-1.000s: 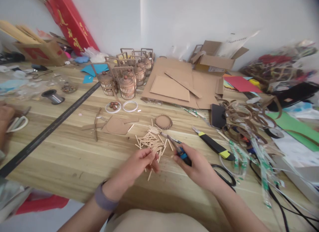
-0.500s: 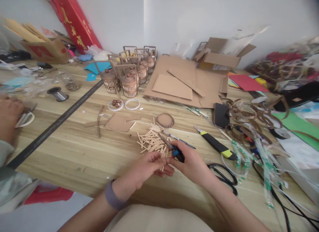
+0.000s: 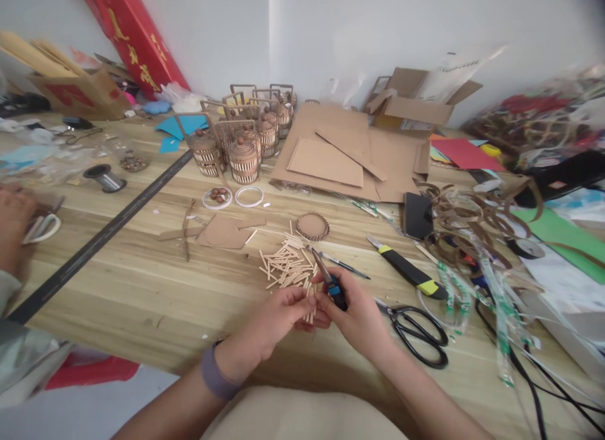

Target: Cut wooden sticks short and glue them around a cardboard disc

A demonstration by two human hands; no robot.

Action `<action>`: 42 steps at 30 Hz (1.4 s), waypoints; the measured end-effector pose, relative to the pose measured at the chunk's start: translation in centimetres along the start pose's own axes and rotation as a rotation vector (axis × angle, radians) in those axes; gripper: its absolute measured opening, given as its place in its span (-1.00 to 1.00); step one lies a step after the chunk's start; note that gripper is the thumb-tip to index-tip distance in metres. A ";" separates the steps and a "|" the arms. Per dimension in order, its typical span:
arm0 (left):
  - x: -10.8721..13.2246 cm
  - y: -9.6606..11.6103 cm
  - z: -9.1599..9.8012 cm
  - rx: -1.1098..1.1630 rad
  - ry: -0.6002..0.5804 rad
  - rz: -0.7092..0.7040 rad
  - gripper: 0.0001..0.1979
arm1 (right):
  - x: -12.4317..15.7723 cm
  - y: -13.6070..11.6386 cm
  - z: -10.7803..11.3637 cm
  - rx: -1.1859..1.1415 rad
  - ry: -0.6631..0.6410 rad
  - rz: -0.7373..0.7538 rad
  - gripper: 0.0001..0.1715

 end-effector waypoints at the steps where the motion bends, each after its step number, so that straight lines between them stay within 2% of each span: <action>1: 0.0 0.0 0.0 0.008 0.005 -0.006 -0.52 | 0.1 0.0 -0.2 -0.010 0.003 -0.003 -0.74; 5: 0.0 -0.1 0.2 -0.032 0.006 -0.011 -0.53 | 0.6 0.2 -0.5 -0.050 0.005 -0.025 -0.78; 8: 0.3 0.5 0.7 -0.239 0.024 -0.075 -0.61 | 0.3 0.8 0.1 -0.006 0.018 -0.027 -0.74; 10: 0.6 1.3 1.2 -0.483 0.099 -0.173 -0.66 | -0.4 1.3 0.9 0.086 0.040 -0.029 -0.76; 13: 0.7 2.7 2.0 -0.834 0.287 -0.302 -0.70 | -1.9 2.3 1.8 0.229 0.041 -0.030 -0.81; 17: -0.1 3.9 2.8 -1.159 0.455 -0.405 -0.74 | -3.3 3.2 1.5 0.381 0.000 0.015 -0.80; 22: -0.3 4.6 3.5 -1.314 0.508 -0.759 -0.67 | -3.7 3.5 1.5 0.430 -0.004 0.025 -0.78; 25: 0.6 4.5 3.7 -1.395 0.558 -0.889 -0.68 | -3.5 4.0 3.3 0.554 0.031 -0.034 -0.74; 27: 1.3 4.3 3.4 -1.417 0.522 -0.958 -0.69 | -3.5 4.9 5.5 0.684 0.079 -0.119 -0.70; 29: 1.9 3.9 2.8 -1.406 0.423 -0.993 -0.70 | -3.6 6.2 8.3 0.790 0.129 -0.218 -0.68; 32: 2.2 2.8 1.5 -1.330 0.125 -0.917 -0.71 | -3.7 8.8 12.8 0.920 0.177 -0.359 -0.69; 34: 2.3 1.8 0.6 -1.317 -0.087 -0.833 -0.73 | -3.6 10.8 15.5 0.992 0.170 -0.451 -0.71; 35: 2.3 1.4 0.3 -1.328 -0.155 -0.794 -0.73 | -3.4 11.8 16.5 1.022 0.156 -0.496 -0.72; 36: 2.2 1.0 0.3 -1.349 -0.195 -0.764 -0.73 | -3.1 12.7 17.4 1.045 0.140 -0.531 -0.74; 38: 2.0 0.4 0.6 -1.406 -0.203 -0.724 -0.73 | -2.5 14.2 18.7 1.079 0.110 -0.575 -0.77; 42: 1.4 -0.1 1.9 -1.513 -0.117 -0.753 -0.73 | -1.6 15.9 19.4 1.107 0.054 -0.594 -0.78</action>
Point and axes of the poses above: each hand's wrist, its own x-axis away from the middle knuckle, its own z-axis out of the back of the hand, y = z × x, the point moved 4 cm from there along -x, towards the middle knuckle, and after that the axes turned 5 degrees about x, right-handed, at the moved point
